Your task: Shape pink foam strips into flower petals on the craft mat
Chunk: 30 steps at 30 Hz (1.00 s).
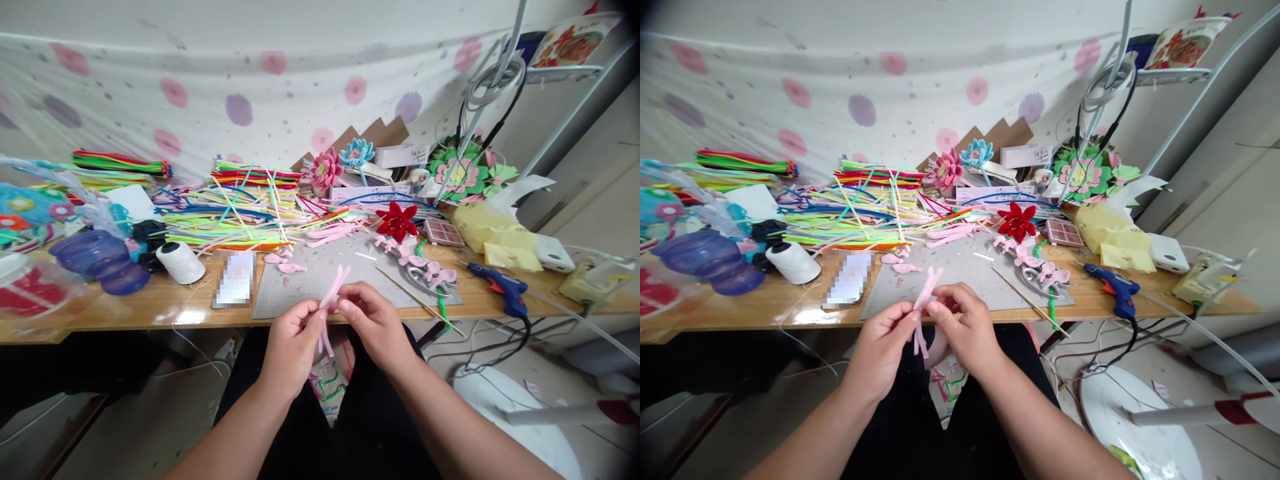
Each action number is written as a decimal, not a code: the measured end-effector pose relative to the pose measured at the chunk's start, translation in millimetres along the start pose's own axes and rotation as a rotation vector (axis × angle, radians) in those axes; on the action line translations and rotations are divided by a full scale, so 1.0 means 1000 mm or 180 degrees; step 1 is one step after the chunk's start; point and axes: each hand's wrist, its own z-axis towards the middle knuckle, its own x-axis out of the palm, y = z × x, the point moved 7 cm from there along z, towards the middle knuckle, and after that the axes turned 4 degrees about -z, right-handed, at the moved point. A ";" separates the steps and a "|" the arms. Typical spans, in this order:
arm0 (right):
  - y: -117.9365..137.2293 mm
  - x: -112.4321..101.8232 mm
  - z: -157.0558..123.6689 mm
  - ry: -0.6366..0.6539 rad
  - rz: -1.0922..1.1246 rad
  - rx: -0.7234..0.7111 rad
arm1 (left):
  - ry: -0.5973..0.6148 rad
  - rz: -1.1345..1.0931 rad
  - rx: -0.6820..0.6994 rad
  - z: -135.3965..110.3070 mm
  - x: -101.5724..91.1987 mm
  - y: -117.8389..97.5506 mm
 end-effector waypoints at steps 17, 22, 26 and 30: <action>-0.017 0.009 0.013 0.0379 0.1196 0.0779 | 0.0932 -0.0528 -0.0870 -0.007 0.019 0.023; -0.022 0.008 0.010 0.0364 0.1280 0.0863 | 0.1387 -0.0254 -0.1046 -0.008 0.014 0.023; -0.020 0.008 0.009 0.0343 0.1148 0.0708 | 0.1616 -0.0013 -0.1024 -0.006 0.009 0.016; -0.008 0.004 0.009 0.0067 0.0381 0.0162 | 0.1505 0.0066 -0.0660 0.002 0.009 0.003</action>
